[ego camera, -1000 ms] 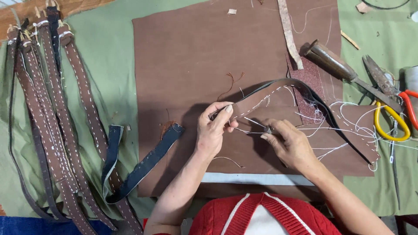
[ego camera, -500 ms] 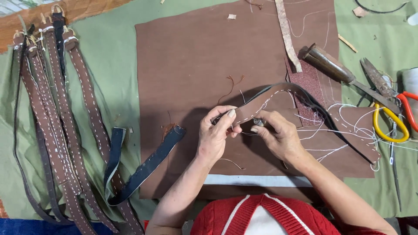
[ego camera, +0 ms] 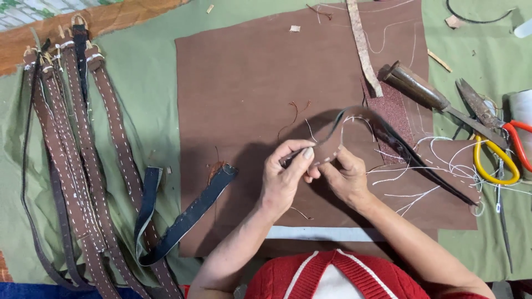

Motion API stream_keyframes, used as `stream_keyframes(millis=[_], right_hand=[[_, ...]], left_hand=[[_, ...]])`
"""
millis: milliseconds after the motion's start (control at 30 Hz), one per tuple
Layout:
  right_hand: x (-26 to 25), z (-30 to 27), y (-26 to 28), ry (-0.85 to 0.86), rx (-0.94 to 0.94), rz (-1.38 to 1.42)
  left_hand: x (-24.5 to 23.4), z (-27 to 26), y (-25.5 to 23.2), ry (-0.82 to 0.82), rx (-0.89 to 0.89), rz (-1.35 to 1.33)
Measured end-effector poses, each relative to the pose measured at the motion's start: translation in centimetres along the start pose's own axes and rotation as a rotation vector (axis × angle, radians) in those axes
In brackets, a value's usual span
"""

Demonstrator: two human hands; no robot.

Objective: Hand-stitching a leather strap using a stitching awl and thread at a workbench.

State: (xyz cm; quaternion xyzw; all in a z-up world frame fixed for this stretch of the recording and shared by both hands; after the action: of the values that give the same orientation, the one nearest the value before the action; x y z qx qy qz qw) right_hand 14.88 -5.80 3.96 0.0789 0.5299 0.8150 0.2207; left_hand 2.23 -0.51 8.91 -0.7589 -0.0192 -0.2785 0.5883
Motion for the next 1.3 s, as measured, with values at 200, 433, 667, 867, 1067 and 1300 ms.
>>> stream_keyframes(millis=[200, 433, 667, 867, 1067, 1300], right_hand=[[-2.1, 1.3, 0.9, 0.220, 0.237, 0.285], [-2.3, 3.6, 2.3, 0.363, 0.250, 0.545], [-1.2, 4.4, 6.3, -0.022, 0.330, 0.679], [-1.4, 4.2, 5.7, -0.153, 0.401, 0.563], [-1.5, 3.4, 4.8, -0.186, 0.439, 0.607], [-1.1, 3.8, 6.1, -0.217, 0.473, 0.645]], left_hand=[[0.6, -0.6, -1.0, 0.064, 0.022, 0.106], [0.9, -0.9, -0.3, 0.077, 0.029, 0.164], [0.9, -0.9, -0.3, 0.082, 0.045, 0.222], [1.2, -1.1, 0.2, 0.113, 0.017, 0.207], [1.0, -1.2, 1.1, 0.099, 0.037, 0.172], [1.5, -1.1, 1.7, 0.053, 0.055, 0.133]])
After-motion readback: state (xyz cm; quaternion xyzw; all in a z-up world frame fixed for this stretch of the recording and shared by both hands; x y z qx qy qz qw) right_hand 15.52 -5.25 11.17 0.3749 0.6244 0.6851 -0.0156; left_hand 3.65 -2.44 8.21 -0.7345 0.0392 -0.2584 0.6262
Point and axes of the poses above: each hand's wrist, its own z-axis towards the middle knuckle, its own x-axis out of the palm, y = z × x, the point moved 2 cm from there along z, towards the middle knuckle, and after that the axes turned 5 degrees about -x, right-handed, at the moved point
